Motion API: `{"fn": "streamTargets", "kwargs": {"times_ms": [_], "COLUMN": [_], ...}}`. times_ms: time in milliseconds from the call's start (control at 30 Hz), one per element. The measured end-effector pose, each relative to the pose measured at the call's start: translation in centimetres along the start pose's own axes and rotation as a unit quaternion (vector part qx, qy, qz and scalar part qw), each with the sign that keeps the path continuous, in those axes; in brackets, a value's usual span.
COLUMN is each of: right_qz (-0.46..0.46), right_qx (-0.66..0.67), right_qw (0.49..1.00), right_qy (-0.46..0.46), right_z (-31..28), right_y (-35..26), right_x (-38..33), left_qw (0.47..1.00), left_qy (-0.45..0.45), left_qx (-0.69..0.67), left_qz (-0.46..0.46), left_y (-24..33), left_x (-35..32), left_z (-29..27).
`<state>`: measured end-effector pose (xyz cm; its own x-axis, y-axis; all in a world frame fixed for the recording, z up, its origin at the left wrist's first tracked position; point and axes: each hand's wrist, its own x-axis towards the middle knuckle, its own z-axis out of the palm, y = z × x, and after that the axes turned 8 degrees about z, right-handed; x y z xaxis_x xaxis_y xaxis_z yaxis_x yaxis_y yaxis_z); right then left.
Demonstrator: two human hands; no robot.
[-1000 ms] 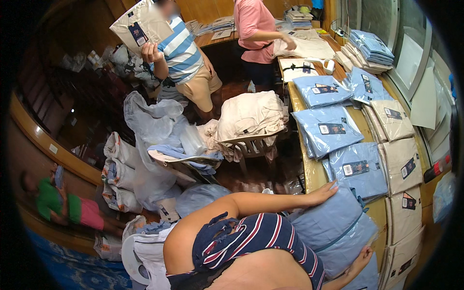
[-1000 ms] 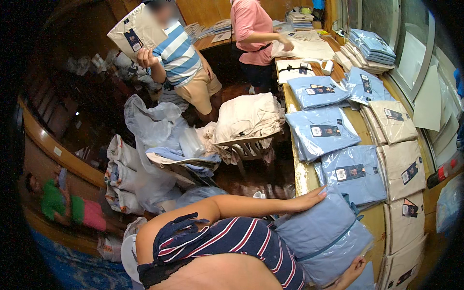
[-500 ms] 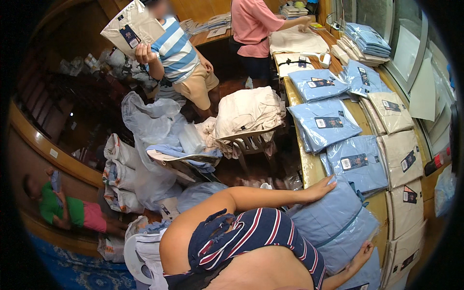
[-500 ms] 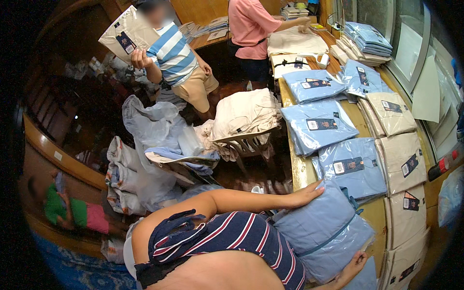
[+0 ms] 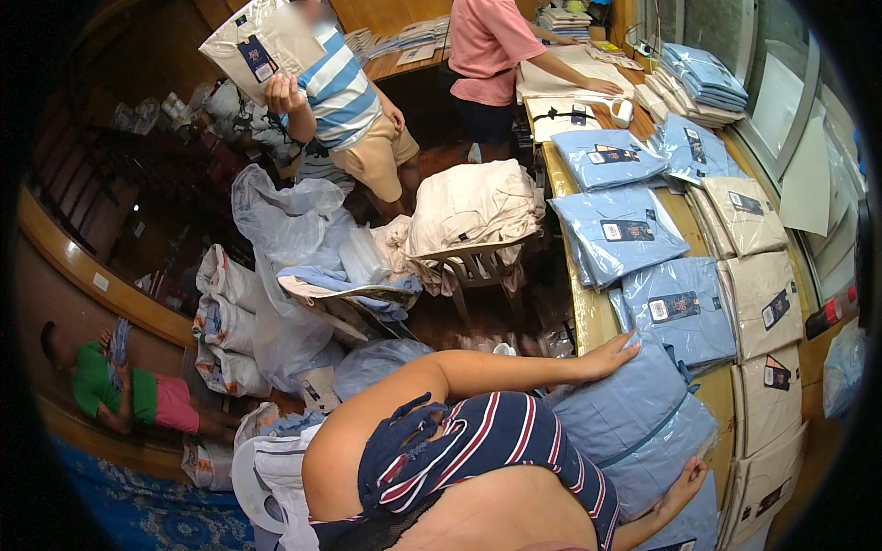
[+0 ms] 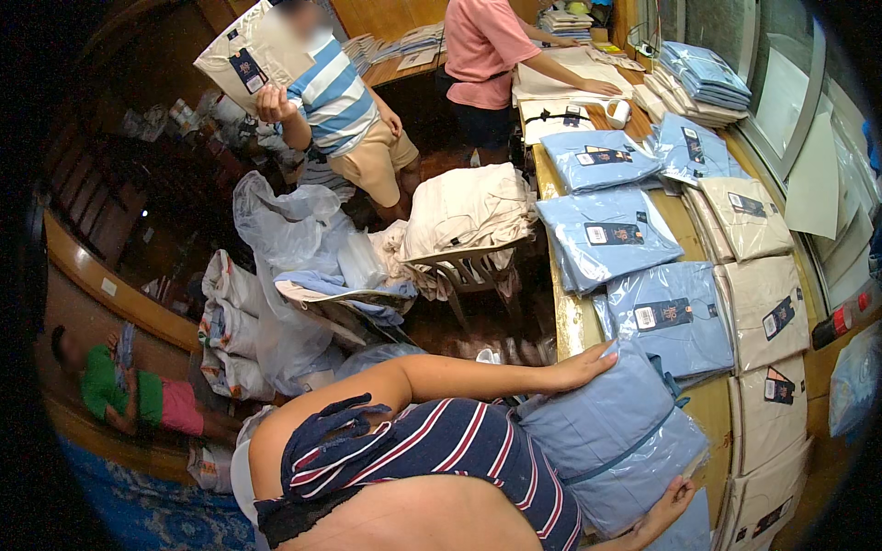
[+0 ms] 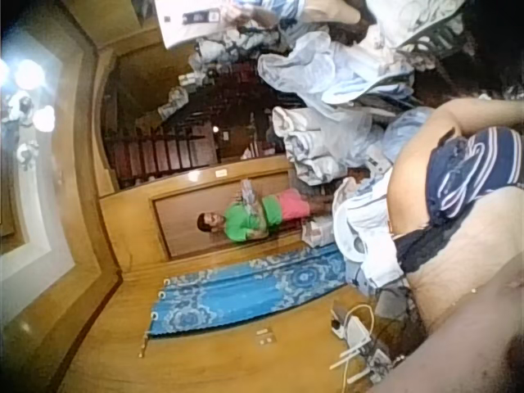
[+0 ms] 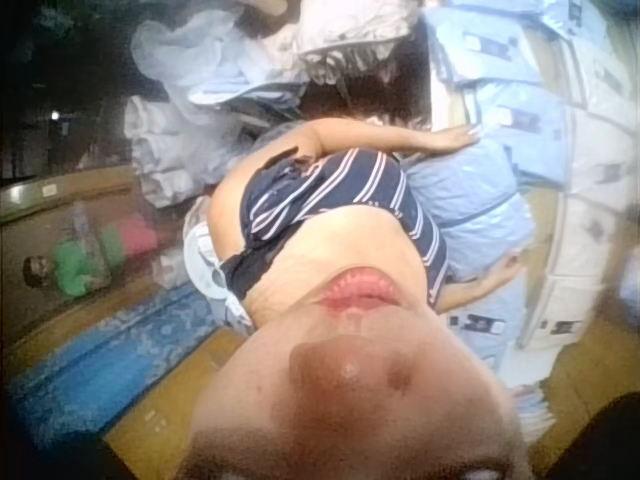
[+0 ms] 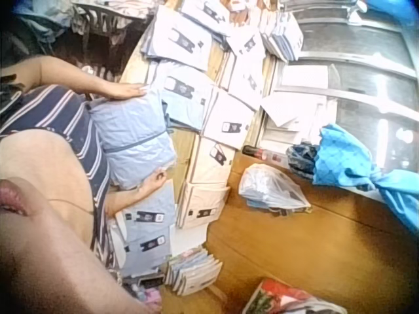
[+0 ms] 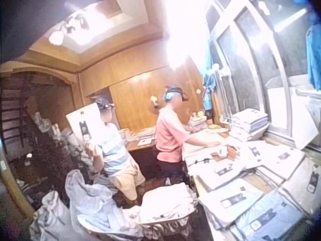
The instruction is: The person organizes and bundles packaged light-blue shirts on a table, gathering them into stacks and securing a bundle with a blue elastic band.
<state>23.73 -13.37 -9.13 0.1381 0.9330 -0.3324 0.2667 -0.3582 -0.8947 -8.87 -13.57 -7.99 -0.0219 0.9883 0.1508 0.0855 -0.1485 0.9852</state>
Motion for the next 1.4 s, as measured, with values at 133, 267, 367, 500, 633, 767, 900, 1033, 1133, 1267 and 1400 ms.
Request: {"fn": "streamTargets", "kwargs": {"times_ms": [133,267,367,500,633,767,900,1033,1133,1267,1400], "right_qz": [-0.006,-0.012,-0.015,-0.018,-0.025,-0.029,-0.03,-0.032,-0.033,-0.034,-0.036], "right_qx": [-0.001,-0.003,-0.001,0.002,0.004,0.006,0.005,0.006,0.002,0.001,0.001], "right_qw": [1.0,1.0,1.0,1.0,0.999,0.999,0.999,0.999,0.999,0.999,0.999], "right_qy": [0.01,0.016,0.018,0.021,0.024,0.02,0.017,0.019,0.018,0.016,0.014], "right_z": [0.2,0.0,0.0,0.1,0.4,0.5,0.7,0.9,0.7,0.8,0.9], "right_y": [-0.4,-0.4,-0.5,-0.6,-0.8,-0.7,-0.7,-0.9,-0.7,-0.7,-0.6], "right_x": [-0.4,-0.6,-0.8,-0.9,-1.0,-1.0,-1.1,-1.0,-1.3,-1.5,-1.7], "left_qw": [1.0,1.0,1.0,1.0,1.0,0.999,1.0,0.999,0.999,0.999,1.0], "left_qy": [0.01,0.012,0.009,0.002,0.003,0.001,0.005,0.003,0.008,0.004,-0.001], "left_qx": [0.012,-0.005,0.003,0.008,0.019,0.03,0.021,0.032,0.029,0.022,0.009], "left_qz": [-0.021,-0.02,-0.012,-0.017,-0.017,-0.019,-0.013,-0.023,-0.024,-0.024,-0.014], "left_y": [-2.1,-0.3,-1.0,-1.6,-2.4,-2.7,-3.0,-1.8,-1.7,-1.8,-2.2], "left_x": [0.1,0.0,0.2,0.3,0.4,0.4,0.4,0.1,0.2,0.3,0.3], "left_z": [0.3,0.3,0.2,0.2,0.4,0.3,0.4,0.2,0.3,0.3,0.3]}}
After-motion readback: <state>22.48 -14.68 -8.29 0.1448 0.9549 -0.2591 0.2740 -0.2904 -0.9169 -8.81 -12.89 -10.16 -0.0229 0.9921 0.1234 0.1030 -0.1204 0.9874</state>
